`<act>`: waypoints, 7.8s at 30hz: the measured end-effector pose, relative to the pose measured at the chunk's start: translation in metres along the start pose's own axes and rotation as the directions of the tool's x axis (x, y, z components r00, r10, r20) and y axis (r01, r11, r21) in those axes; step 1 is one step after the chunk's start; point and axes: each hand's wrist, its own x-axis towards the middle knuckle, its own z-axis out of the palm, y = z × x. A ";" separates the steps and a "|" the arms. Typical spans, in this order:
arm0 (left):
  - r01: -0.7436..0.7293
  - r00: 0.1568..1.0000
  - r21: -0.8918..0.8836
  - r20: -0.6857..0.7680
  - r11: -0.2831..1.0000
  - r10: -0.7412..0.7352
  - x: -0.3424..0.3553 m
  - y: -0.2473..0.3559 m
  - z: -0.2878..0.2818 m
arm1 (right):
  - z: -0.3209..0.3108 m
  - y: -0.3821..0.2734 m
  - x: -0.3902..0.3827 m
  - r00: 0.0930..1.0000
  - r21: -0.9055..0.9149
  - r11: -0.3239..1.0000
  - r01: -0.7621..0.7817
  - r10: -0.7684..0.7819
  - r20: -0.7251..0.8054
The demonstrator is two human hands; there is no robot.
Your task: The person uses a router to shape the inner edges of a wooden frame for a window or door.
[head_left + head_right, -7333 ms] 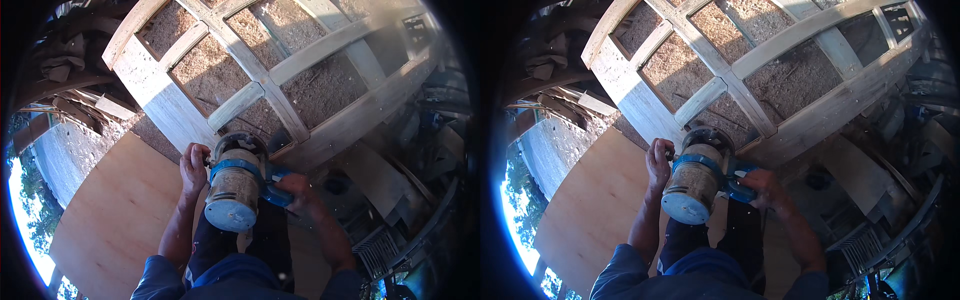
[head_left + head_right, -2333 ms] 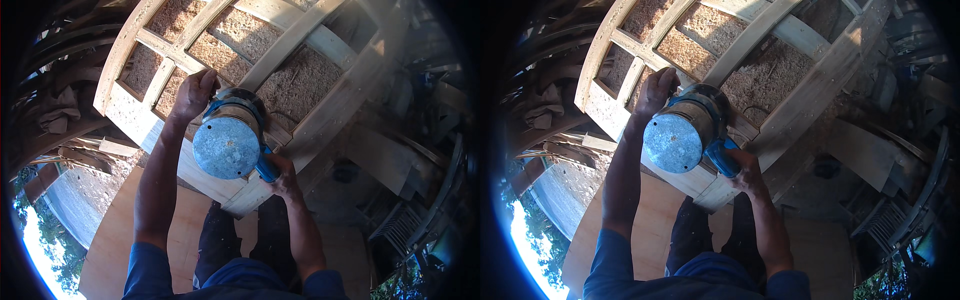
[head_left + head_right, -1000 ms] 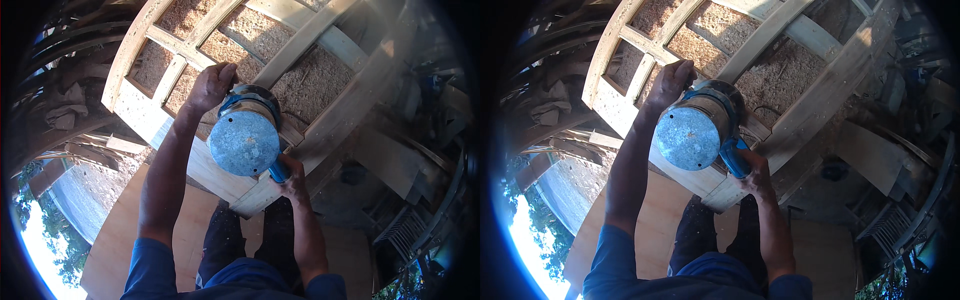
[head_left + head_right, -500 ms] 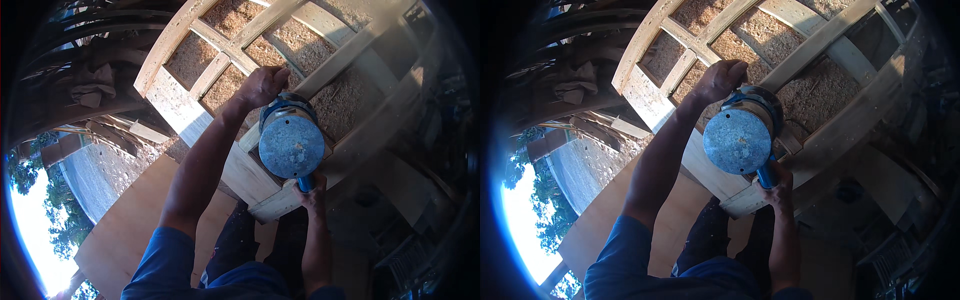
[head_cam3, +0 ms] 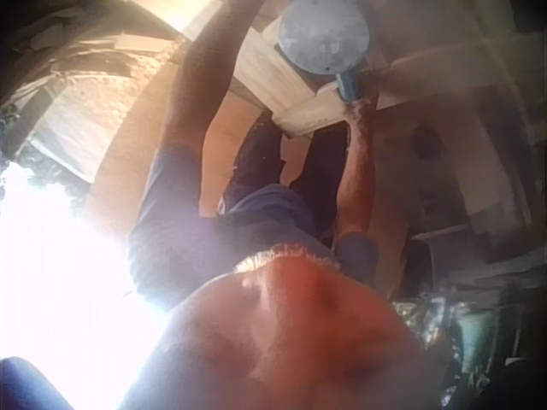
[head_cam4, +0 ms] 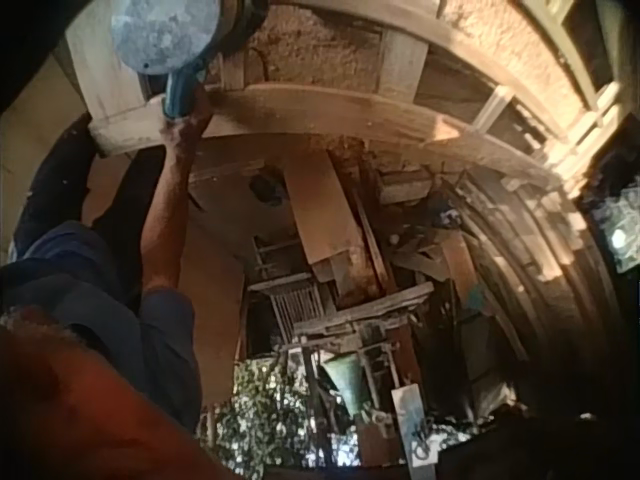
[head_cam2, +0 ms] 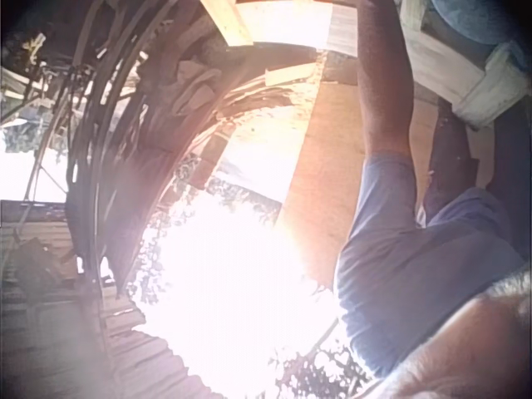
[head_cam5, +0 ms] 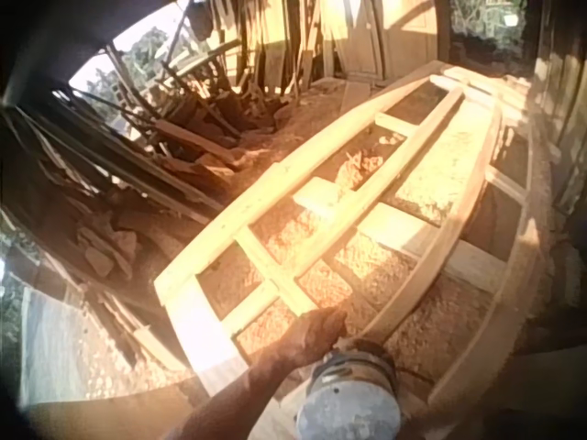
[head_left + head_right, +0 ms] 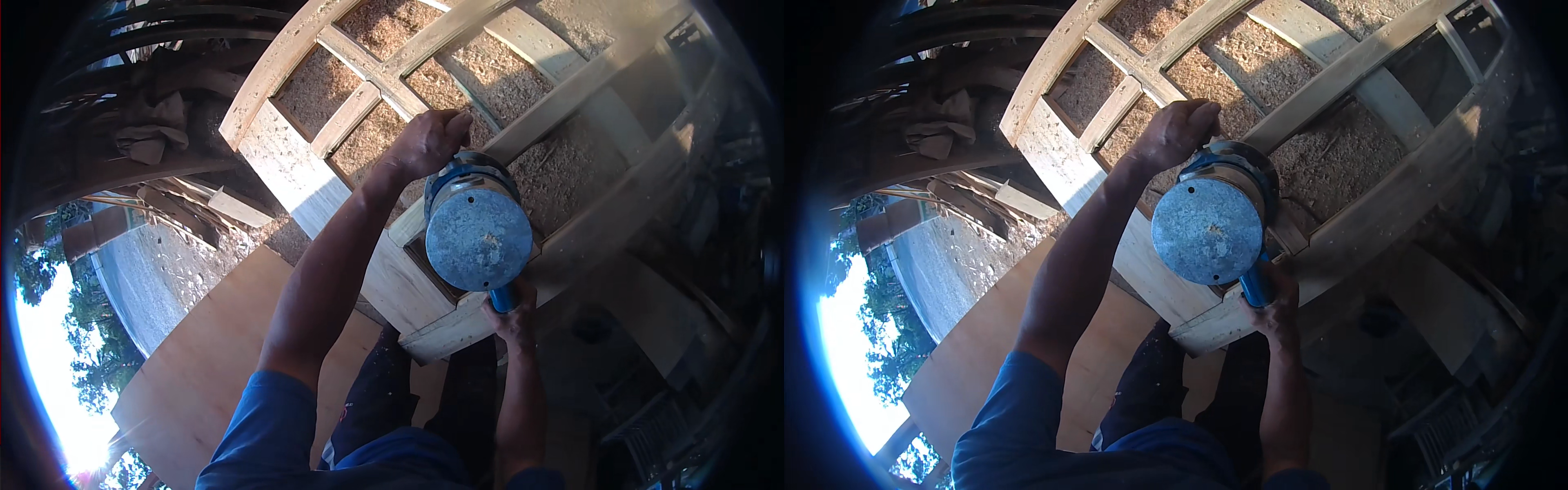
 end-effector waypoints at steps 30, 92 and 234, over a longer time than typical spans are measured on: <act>-0.190 0.980 0.016 0.058 0.982 0.189 0.002 0.004 0.038 | -0.004 0.005 -0.032 0.998 0.047 0.998 -0.049 0.051 -0.026; -0.235 0.957 0.000 0.176 0.972 0.232 -0.035 0.050 0.140 | -0.045 0.016 -0.109 0.939 0.075 0.995 0.066 -0.037 -0.342; -0.103 0.994 0.015 -0.030 0.995 0.103 0.100 -0.064 -0.193 | 0.122 -0.113 0.173 1.000 0.001 1.000 0.019 -0.019 -0.012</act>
